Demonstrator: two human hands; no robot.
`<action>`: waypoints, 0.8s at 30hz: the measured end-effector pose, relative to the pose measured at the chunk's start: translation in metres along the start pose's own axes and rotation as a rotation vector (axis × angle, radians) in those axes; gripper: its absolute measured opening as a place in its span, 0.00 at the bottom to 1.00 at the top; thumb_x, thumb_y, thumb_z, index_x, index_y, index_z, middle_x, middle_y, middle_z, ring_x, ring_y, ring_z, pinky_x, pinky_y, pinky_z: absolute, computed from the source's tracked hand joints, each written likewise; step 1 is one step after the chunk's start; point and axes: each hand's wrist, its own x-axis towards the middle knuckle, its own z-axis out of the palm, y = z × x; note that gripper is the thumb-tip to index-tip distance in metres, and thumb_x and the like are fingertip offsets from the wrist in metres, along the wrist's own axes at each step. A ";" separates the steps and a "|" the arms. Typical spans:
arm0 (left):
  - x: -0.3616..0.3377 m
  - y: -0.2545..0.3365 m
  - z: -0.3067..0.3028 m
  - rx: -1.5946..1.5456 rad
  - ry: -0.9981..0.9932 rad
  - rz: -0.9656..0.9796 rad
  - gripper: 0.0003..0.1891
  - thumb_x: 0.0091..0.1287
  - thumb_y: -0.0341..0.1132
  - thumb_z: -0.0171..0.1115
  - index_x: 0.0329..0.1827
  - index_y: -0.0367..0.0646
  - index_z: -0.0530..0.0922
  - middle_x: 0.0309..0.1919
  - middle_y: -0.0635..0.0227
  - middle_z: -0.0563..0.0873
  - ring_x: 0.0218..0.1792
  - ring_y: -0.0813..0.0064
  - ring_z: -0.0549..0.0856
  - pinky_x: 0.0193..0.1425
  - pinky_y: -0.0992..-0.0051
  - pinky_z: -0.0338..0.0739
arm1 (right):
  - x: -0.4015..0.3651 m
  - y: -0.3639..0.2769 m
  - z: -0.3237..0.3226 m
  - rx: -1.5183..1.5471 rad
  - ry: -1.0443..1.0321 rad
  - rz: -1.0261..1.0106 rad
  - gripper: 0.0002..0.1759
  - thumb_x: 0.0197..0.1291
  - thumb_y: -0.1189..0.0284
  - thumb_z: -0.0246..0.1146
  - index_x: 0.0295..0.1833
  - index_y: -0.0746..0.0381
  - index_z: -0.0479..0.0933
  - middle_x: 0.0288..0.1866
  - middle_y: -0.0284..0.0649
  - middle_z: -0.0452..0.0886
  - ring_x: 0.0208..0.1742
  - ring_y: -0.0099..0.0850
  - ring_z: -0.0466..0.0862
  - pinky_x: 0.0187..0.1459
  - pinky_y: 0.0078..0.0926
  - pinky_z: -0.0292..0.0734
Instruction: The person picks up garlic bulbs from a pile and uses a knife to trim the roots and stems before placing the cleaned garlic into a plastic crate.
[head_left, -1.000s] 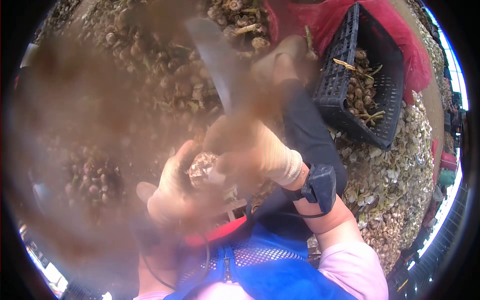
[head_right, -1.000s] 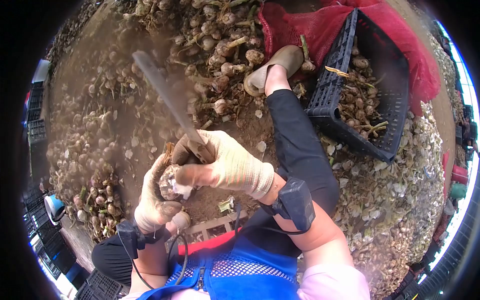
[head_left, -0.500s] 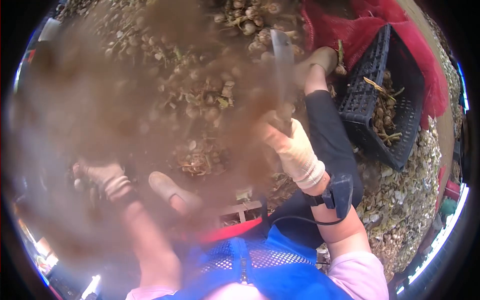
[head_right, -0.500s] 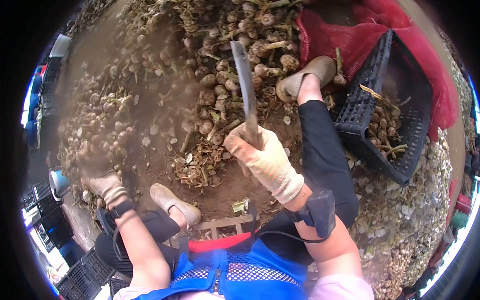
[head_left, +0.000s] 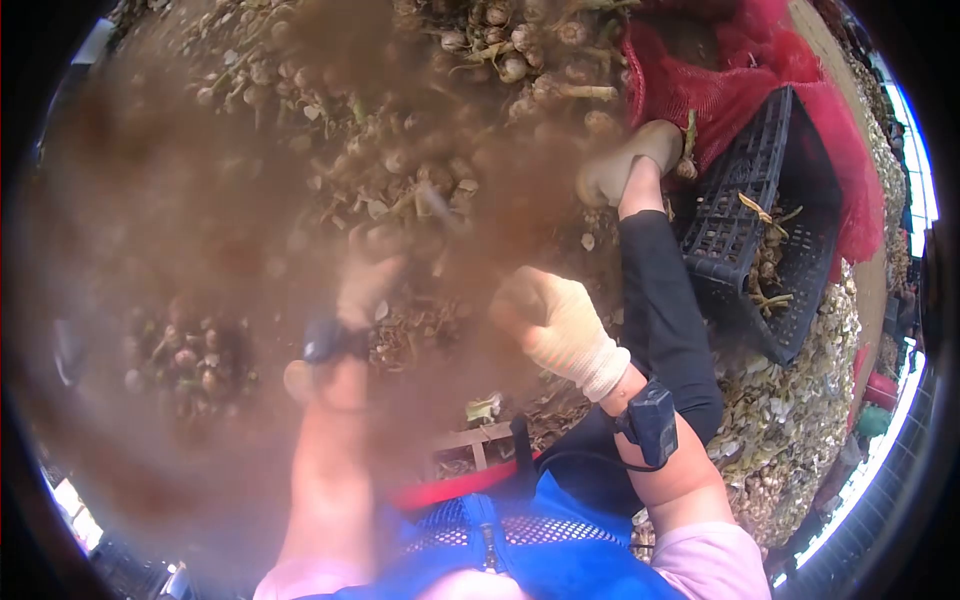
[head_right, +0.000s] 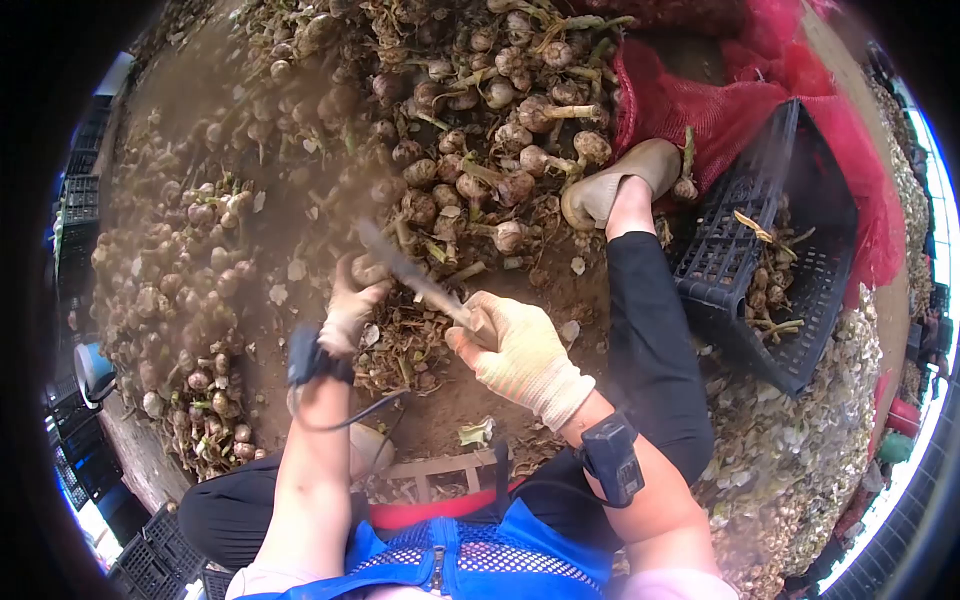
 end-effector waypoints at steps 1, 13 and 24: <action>-0.015 0.019 -0.004 -0.059 -0.065 0.020 0.41 0.55 0.24 0.71 0.72 0.44 0.61 0.54 0.61 0.81 0.55 0.68 0.81 0.59 0.70 0.78 | 0.001 -0.001 0.000 -0.098 -0.013 -0.040 0.13 0.58 0.64 0.69 0.42 0.59 0.78 0.31 0.45 0.81 0.34 0.42 0.84 0.38 0.37 0.78; -0.160 0.147 0.020 0.462 -0.185 0.246 0.35 0.44 0.33 0.81 0.56 0.40 0.72 0.39 0.72 0.86 0.40 0.80 0.84 0.49 0.74 0.81 | -0.028 -0.040 -0.002 -0.381 -0.122 -0.463 0.15 0.45 0.68 0.70 0.39 0.57 0.76 0.31 0.42 0.80 0.37 0.46 0.83 0.39 0.41 0.78; -0.209 0.180 0.041 -0.043 -0.268 -0.170 0.23 0.55 0.28 0.70 0.55 0.39 0.75 0.39 0.68 0.83 0.36 0.79 0.83 0.37 0.78 0.79 | -0.028 -0.005 0.008 -0.231 -0.103 -0.689 0.07 0.50 0.69 0.64 0.36 0.57 0.77 0.29 0.42 0.80 0.34 0.47 0.83 0.36 0.40 0.79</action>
